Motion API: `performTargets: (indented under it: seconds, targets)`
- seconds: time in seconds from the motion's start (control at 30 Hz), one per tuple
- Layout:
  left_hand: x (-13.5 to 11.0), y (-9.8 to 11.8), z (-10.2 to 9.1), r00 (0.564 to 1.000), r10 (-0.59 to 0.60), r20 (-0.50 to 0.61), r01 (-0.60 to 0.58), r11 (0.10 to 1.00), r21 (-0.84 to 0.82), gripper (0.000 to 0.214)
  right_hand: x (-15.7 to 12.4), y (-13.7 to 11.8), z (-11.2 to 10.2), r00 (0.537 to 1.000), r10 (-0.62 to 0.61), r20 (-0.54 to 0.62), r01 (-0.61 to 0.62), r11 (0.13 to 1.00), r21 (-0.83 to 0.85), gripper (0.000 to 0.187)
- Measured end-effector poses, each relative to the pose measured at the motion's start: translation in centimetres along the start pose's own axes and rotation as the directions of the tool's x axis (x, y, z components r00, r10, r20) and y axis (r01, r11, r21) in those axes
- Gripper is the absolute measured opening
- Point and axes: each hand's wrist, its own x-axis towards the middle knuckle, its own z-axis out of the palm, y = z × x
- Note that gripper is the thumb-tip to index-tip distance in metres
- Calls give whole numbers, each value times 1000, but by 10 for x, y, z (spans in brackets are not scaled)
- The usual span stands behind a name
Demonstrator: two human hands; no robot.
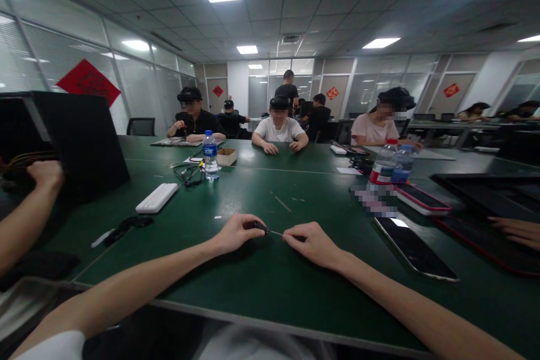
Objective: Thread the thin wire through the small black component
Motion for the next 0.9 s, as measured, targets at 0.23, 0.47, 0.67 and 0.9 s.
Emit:
performTargets:
  seconds: [0.23, 0.47, 0.67, 0.9]
  targets:
    - [2, -7, 0, 1000, -4, -9, 3, 999, -51, 29, 1, -2, -1, 999, 31, -16, -30, 999, 24, 34]
    - [-2, 4, 5, 996, 67, -61, -43, 943, 329, 23, 2, -5, -12, 998, -49, 50, 63, 936, -346, 32]
    - [-5, 4, 10, 990, 136, -42, -99, 871, 480, 18, -1, -20, -14, 991, -25, 132, 98, 808, -581, 31]
    - [-6, 3, 12, 989, 145, -42, -104, 858, 503, 16, -1, -27, -10, 991, 3, 136, 79, 797, -598, 30]
